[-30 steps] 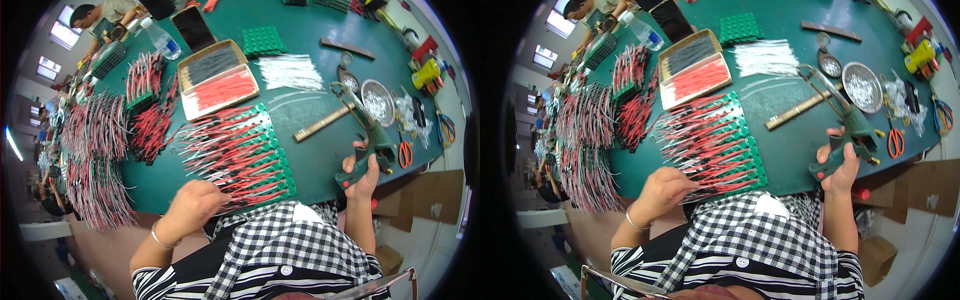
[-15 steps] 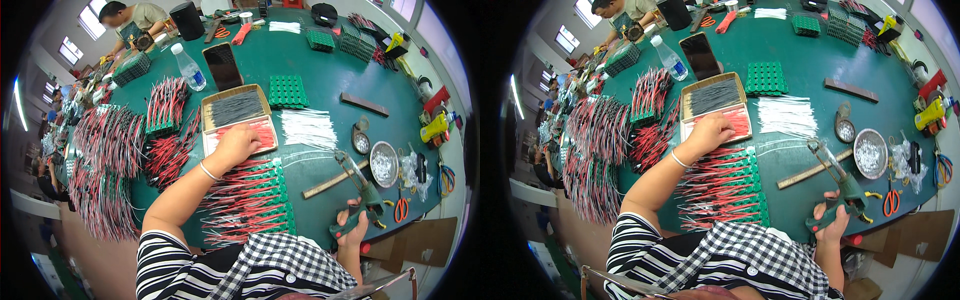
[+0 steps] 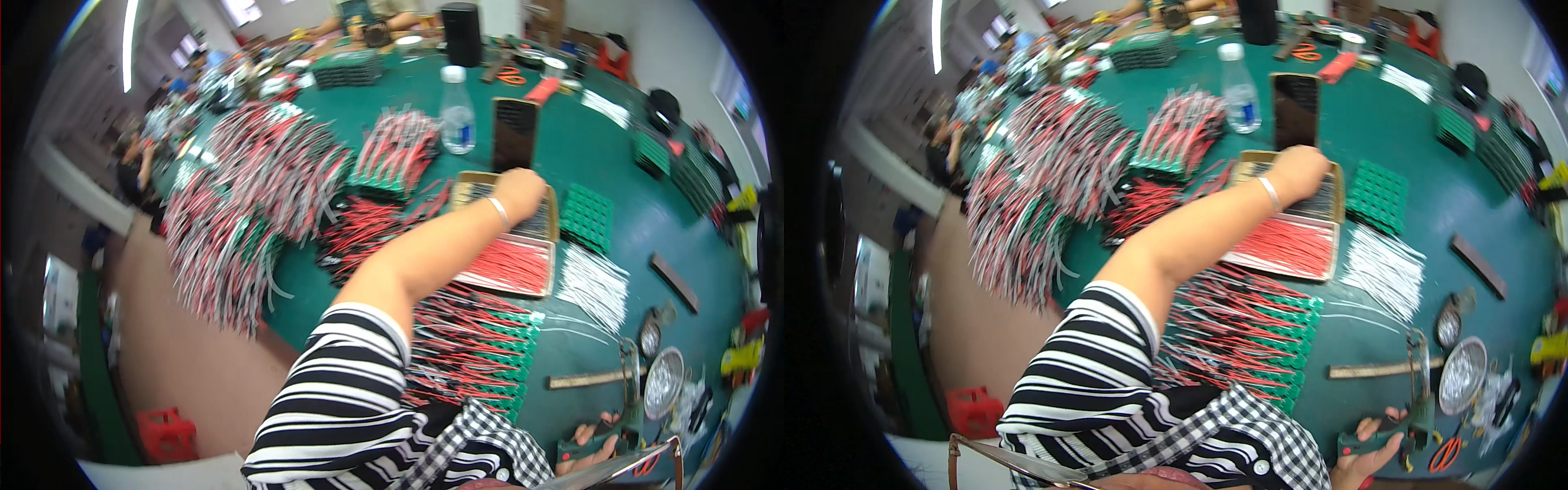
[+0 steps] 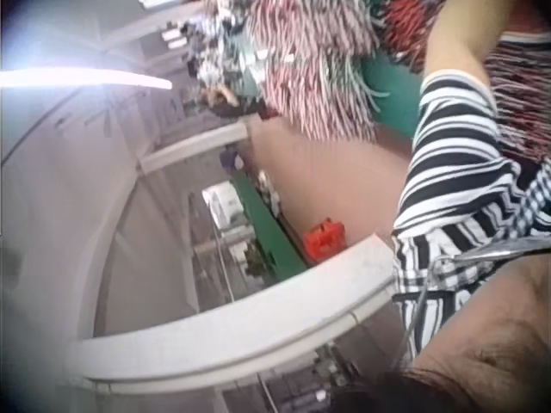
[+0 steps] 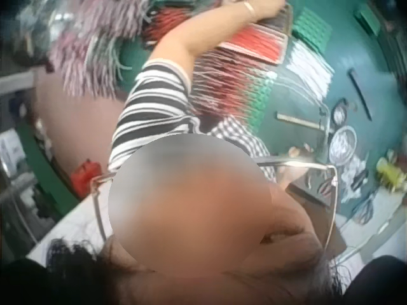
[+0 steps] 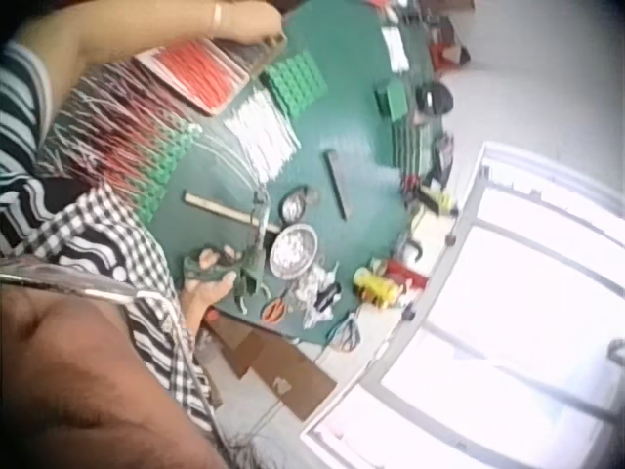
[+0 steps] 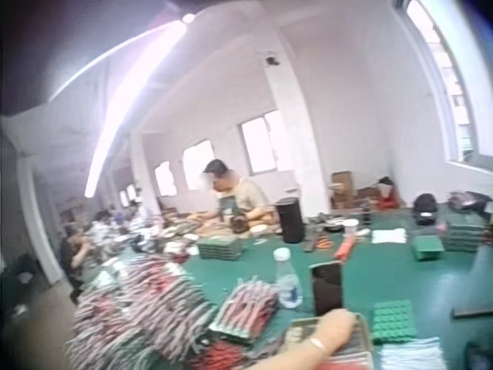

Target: The person assembles wiring components onto circuit boards by hand, using pliers and scissors to manipulate wires and components. A heat gun is used to attach or seal components with heat-shrink tubing.

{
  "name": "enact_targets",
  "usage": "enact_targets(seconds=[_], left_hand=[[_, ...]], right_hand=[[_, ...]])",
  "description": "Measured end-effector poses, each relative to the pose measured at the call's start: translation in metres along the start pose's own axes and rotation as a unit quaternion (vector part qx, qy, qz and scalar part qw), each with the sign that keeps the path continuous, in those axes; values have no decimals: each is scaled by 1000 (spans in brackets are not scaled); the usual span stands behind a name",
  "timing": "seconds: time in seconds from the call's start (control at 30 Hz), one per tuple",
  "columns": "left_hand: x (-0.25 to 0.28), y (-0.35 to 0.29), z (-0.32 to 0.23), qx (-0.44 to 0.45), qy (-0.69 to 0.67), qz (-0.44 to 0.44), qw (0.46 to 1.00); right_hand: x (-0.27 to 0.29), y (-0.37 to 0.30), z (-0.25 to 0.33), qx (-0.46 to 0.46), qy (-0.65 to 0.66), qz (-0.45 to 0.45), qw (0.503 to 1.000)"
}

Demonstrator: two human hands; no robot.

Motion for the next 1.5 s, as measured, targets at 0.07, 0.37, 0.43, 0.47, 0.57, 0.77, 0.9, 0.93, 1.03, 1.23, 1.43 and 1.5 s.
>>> enact_targets(seconds=[0.07,0.37,0.43,0.47,0.57,0.77,0.9,0.93,1.03,1.23,1.43,1.5], left_hand=[[1,-4,-4,-12,-27,-19,999],[-7,-17,14,64,-97,-76,990],[-2,-19,9,79,-135,-70,985],[3,-20,4,78,-101,-69,989],[8,-24,0,87,-28,-56,994],[21,-28,-2,90,55,-11,994],[30,-36,-7,52,54,-16,997],[32,-38,-7,53,54,-17,997],[35,-43,-10,2,73,-55,996],[39,-52,-29,-117,8,-86,989],[80,-127,-104,-184,-194,185,946],[86,-155,-128,-150,-319,298,887]], right_hand=[[66,13,-15,-201,230,251,919],[32,7,-5,-159,68,47,984],[49,11,-7,-168,93,45,980],[56,13,-9,-179,117,43,976],[49,12,-8,-167,95,50,980],[45,16,-9,-137,-47,19,989],[16,6,-5,-36,-32,-24,999],[17,7,-7,-42,-29,-20,999],[-1,1,-2,-37,-27,-32,998],[-3,-3,0,-20,12,-3,1000],[-51,7,22,29,-111,101,988],[-90,13,25,78,-175,134,972]])
Point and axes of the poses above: each hand's wrist, its own y-axis towards the middle knuckle, its own x-axis out of the back of the hand, z = x × y, the point moved 4 cm from there along y, towards the middle knuckle, and after that the axes turned 1 degree about -y, right-handed, at the moved point
